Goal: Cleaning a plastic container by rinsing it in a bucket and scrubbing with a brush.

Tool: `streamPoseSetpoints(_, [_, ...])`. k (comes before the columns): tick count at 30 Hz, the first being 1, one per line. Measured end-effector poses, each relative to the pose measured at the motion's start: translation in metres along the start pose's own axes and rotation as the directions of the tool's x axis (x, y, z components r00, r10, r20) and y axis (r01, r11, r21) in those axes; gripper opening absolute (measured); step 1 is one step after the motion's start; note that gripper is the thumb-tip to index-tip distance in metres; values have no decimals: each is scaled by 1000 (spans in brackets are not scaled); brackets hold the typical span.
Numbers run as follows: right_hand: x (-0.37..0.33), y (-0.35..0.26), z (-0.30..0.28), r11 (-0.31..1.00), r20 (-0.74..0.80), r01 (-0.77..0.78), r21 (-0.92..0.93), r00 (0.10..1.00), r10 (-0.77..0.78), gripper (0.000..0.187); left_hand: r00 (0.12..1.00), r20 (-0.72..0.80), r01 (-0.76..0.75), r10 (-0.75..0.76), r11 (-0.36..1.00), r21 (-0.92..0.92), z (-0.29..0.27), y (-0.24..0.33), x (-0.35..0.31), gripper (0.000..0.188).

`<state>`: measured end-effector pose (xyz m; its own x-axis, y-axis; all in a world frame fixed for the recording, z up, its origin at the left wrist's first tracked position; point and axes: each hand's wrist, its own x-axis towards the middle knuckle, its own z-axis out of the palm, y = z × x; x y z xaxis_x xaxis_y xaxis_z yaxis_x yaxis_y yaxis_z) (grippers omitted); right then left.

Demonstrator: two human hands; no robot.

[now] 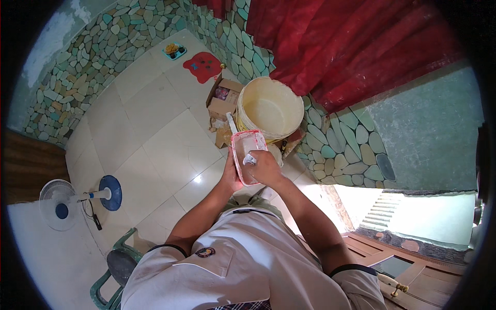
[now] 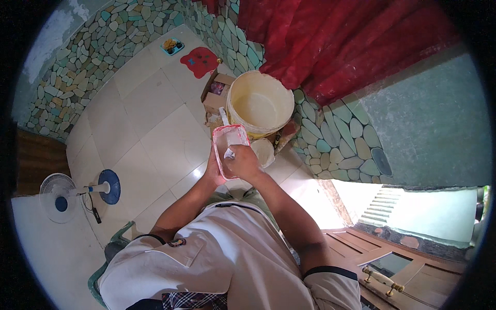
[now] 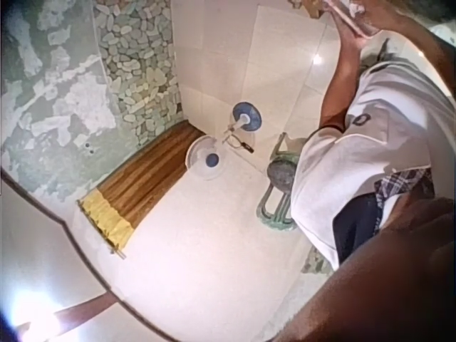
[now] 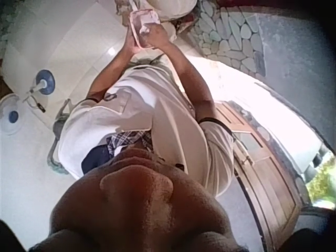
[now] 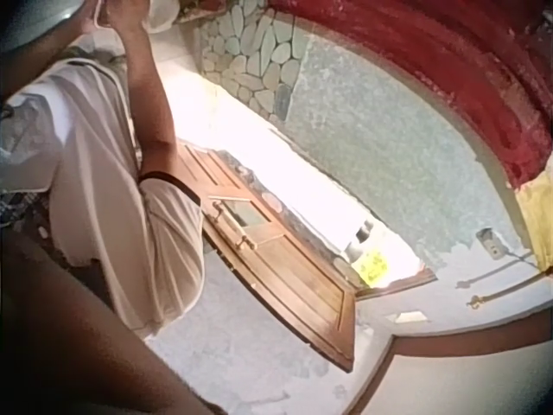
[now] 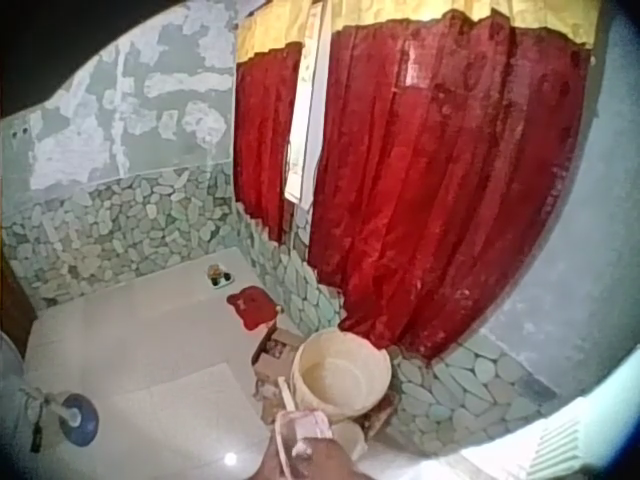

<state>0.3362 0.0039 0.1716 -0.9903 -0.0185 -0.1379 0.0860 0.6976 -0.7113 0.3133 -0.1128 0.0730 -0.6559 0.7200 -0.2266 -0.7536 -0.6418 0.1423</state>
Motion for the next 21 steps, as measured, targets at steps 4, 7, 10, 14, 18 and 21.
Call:
streamPoseSetpoints(4, [-2,1,1,999,-41,-11,-52,999,9,17,1000,-10,-13,13,1000,0,4,-1,-1,72])
streamPoseSetpoints(7, [-4,-3,3,996,-46,-38,-81,998,34,17,1000,-4,-15,15,1000,10,7,0,-4,71])
streamPoseSetpoints(10, [-5,-3,4,996,-40,-50,-76,998,47,17,1000,-5,-8,8,1000,-1,6,0,-5,72])
streamPoseSetpoints(14, [-6,-9,1,999,-22,-38,-36,999,37,20,1000,-11,-15,15,1000,-6,1,0,-6,73])
streamPoseSetpoints(18, [-7,-2,5,998,-68,52,-46,996,-55,21,1000,14,9,-9,1000,-6,1,0,-11,74])
streamPoseSetpoints(21, [-6,-4,7,993,-84,116,-19,990,-117,20,1000,14,0,0,1000,-1,1,1,-13,74])
